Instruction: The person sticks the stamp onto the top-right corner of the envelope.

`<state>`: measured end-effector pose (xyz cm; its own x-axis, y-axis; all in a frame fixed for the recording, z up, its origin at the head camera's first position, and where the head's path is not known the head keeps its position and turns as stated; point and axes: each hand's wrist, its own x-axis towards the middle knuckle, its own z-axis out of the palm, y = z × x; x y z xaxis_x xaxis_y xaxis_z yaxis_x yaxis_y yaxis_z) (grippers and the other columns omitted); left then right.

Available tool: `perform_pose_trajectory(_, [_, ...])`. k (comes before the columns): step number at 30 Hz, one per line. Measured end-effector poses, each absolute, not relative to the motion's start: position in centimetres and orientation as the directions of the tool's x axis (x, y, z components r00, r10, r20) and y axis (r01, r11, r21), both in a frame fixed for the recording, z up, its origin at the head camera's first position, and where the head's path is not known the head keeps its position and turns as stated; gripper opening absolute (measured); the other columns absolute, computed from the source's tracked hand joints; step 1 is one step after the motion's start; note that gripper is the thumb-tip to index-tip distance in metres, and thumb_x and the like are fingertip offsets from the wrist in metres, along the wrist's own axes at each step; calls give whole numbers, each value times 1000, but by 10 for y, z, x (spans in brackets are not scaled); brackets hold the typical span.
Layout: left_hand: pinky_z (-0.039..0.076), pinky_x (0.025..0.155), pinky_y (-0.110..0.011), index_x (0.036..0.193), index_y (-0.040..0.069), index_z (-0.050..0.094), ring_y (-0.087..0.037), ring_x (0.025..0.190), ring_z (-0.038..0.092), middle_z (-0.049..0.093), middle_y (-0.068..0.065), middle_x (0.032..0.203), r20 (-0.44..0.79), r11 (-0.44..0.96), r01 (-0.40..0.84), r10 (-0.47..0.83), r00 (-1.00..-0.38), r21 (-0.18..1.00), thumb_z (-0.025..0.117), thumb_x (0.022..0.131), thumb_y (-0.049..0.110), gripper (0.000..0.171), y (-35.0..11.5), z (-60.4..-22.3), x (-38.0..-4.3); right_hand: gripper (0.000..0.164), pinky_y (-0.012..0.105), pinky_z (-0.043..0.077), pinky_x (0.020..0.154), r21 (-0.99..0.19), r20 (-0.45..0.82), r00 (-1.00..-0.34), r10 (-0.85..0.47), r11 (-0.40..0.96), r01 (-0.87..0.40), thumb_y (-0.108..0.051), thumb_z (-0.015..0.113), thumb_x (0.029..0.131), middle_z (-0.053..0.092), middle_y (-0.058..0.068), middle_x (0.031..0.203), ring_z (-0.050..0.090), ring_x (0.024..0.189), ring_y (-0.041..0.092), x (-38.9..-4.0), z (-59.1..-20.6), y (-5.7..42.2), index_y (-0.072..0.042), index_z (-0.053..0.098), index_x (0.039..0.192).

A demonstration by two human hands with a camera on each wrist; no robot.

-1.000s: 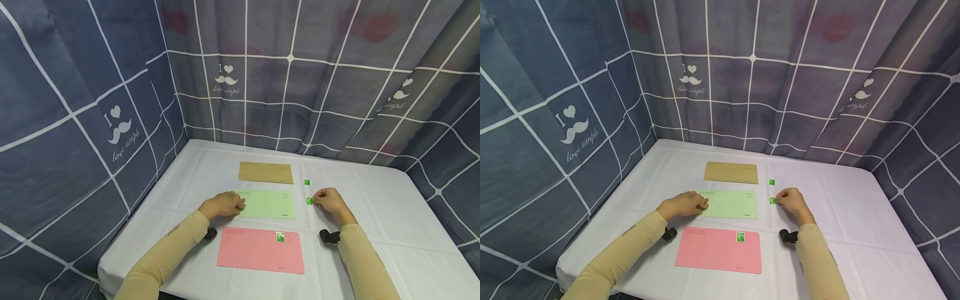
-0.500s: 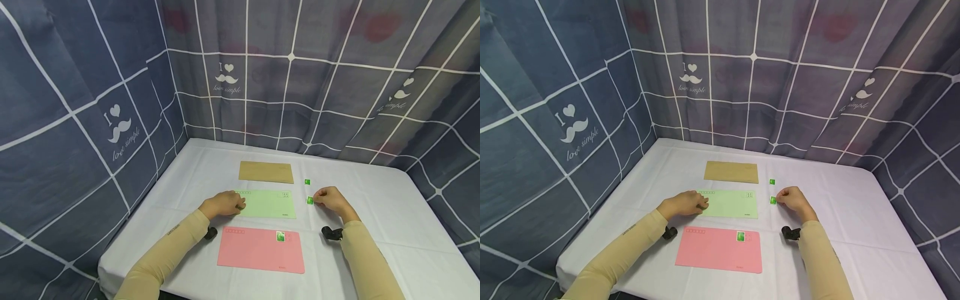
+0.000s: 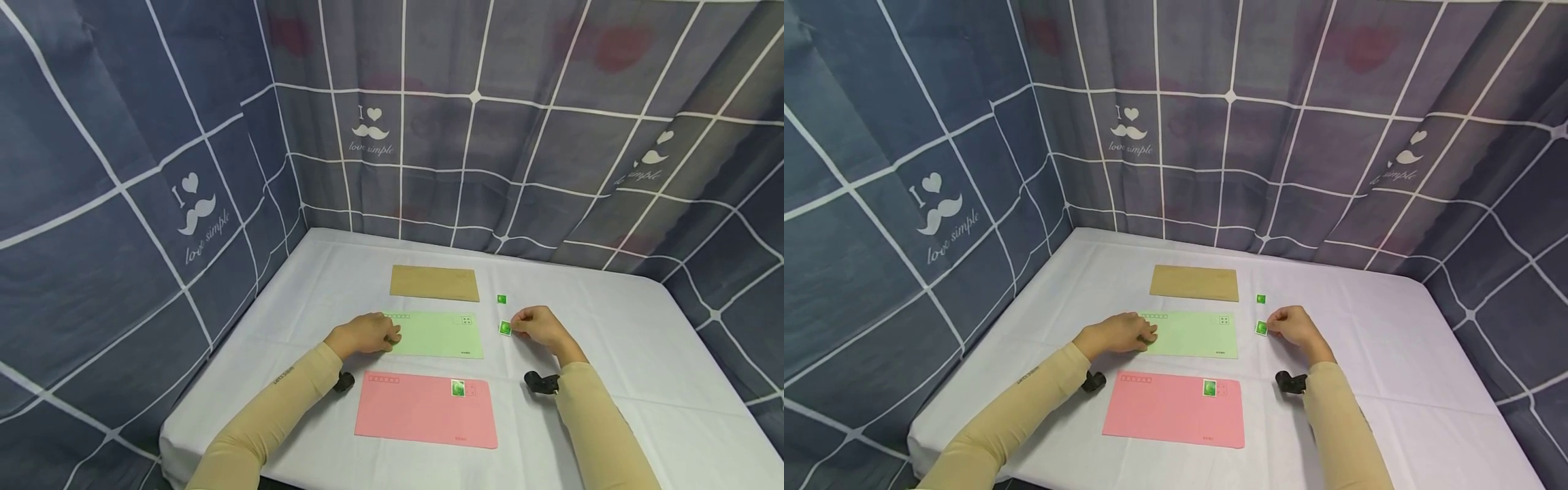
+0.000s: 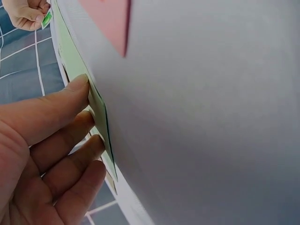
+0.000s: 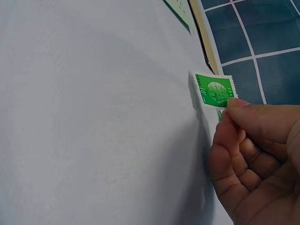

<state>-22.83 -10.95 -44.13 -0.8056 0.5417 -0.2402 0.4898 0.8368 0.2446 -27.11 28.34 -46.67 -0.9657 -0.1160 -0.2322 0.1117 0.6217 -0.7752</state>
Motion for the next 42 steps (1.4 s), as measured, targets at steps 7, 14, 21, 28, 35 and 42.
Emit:
perform_pose_trajectory(7, [48, 108, -36, 123, 15, 73, -26, 131, 57, 61, -5, 141, -242, 829, 508, 556, -795, 236, 74, 91, 21, 33, -110, -440, -228, 11, 28, 46, 65, -794, -202, -969, -139, 603, 79, -8, 66, 94, 62, 0, 82, 53, 74, 14, -273, -465, 278, 2, 68, 97])
perform_pose_trajectory(14, [50, 106, -35, 123, 16, 73, -26, 129, 59, 62, -5, 140, -238, 824, 525, 565, -790, 211, 74, 91, 23, 32, -110, -441, -229, 11, 30, 51, 70, -821, -188, -969, -163, 568, 64, -5, 63, 95, 64, 2, 86, 56, 78, 14, -273, -460, 274, 5, 67, 99])
perform_pose_trajectory(21, [53, 102, -34, 118, 15, 76, -25, 123, 63, 66, -7, 134, -211, 808, 542, 585, -783, 230, 74, 91, 28, 30, -111, -444, -230, 12, 31, 51, 72, -832, -191, -966, -177, 552, 63, -5, 62, 96, 65, 1, 85, 56, 78, 15, -272, -460, 270, 5, 67, 98])
perform_pose_trajectory(28, [55, 96, -31, 117, 15, 76, -23, 116, 67, 67, -7, 132, -202, 799, 560, 598, -775, 217, 73, 91, 27, 28, -111, -444, -228, 13, 30, 52, 72, -850, -163, -965, -204, 525, 32, -3, 61, 96, 65, 1, 84, 56, 78, 14, -272, -457, 265, 7, 67, 100])
perform_pose_trajectory(35, [54, 99, -33, 119, 14, 75, -24, 119, 65, 66, -8, 134, -206, 805, 555, 592, -779, 210, 73, 92, 26, 30, -111, -444, -228, 12, 30, 54, 76, -873, -128, -958, -255, 487, -13, -1, 59, 96, 65, -1, 83, 58, 78, 12, -275, -451, 259, 9, 66, 98])
perform_pose_trajectory(42, [56, 91, -29, 112, 13, 78, -23, 112, 68, 68, -9, 131, -199, 803, 557, 594, -779, 212, 74, 91, 25, 24, -110, -443, -227, 11, 31, 55, 76, -879, -146, -944, -295, 477, -13, 0, 62, 94, 65, -1, 82, 58, 76, 11, -276, -448, 258, 10, 66, 96])
